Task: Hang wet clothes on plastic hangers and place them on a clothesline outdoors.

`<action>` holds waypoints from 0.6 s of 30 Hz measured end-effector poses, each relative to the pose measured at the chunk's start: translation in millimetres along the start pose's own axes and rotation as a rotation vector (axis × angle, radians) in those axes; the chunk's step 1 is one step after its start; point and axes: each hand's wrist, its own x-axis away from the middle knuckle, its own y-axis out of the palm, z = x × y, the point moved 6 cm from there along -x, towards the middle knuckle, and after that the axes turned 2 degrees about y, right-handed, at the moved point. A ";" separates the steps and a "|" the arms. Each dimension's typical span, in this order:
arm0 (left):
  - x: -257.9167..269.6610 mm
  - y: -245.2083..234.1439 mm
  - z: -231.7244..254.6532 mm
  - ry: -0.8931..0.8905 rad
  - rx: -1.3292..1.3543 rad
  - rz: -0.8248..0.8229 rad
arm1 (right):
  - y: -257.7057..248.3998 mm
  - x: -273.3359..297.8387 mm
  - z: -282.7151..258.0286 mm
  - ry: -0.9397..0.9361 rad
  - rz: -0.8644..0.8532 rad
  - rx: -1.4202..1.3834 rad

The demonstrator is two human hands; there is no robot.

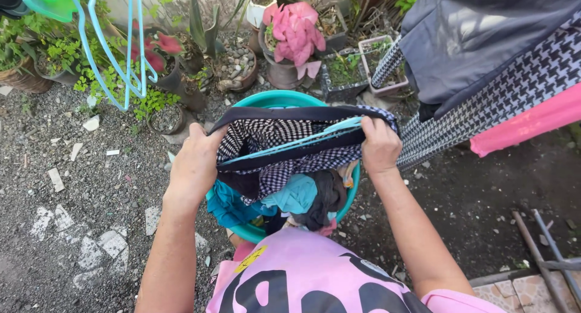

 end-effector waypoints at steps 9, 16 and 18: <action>-1.3 -11.8 17.8 0.197 -0.014 0.079 | -5.6 -18.2 9.9 0.062 0.023 0.073; -5.9 19.6 -2.1 0.134 0.022 -0.080 | -6.9 -6.6 5.4 0.025 -0.022 0.063; -8.7 17.4 -2.8 0.108 0.054 -0.105 | -6.1 -10.2 -1.9 -0.055 -0.026 0.094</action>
